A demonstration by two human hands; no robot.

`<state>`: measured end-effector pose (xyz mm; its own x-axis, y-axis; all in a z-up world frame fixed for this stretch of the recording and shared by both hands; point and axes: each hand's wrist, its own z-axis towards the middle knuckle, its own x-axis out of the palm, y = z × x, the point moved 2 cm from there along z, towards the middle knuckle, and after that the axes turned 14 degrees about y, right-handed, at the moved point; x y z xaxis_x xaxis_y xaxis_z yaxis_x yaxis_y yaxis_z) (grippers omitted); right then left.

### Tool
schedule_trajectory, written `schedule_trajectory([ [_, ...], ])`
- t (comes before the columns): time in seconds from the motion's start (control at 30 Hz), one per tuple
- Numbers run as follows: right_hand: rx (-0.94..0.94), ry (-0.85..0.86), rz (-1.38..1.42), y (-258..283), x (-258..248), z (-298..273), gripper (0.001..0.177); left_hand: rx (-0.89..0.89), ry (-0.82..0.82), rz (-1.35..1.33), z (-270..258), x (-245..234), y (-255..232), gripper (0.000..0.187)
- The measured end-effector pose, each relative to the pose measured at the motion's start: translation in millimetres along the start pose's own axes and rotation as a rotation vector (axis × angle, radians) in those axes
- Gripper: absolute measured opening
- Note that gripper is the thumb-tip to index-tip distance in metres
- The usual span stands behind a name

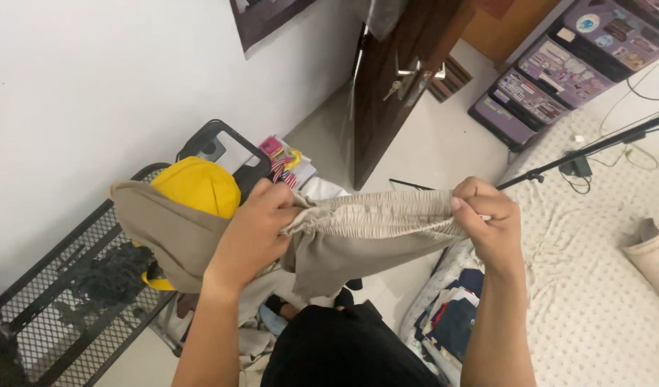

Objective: Fold and organize various clothing items from a pile.

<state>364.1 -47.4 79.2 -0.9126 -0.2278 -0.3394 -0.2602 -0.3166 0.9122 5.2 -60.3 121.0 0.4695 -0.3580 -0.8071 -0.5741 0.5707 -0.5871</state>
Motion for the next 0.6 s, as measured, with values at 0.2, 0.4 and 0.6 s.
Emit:
schedule_trajectory([
  [0.2, -0.124, -0.011, -0.151, 52, -16, 13, 0.026, 0.003, -0.440, 0.052, 14, 1, -14, 0.034],
  [0.4, 0.132, 0.015, -0.487, 31, -34, 15, 0.020, -0.095, -0.257, -0.072, 33, -7, 2, 0.032],
  [0.6, 0.029, -0.030, -0.081, 24, -33, 15, 0.026, 0.054, -0.104, -0.541, 38, -7, 33, 0.025],
])
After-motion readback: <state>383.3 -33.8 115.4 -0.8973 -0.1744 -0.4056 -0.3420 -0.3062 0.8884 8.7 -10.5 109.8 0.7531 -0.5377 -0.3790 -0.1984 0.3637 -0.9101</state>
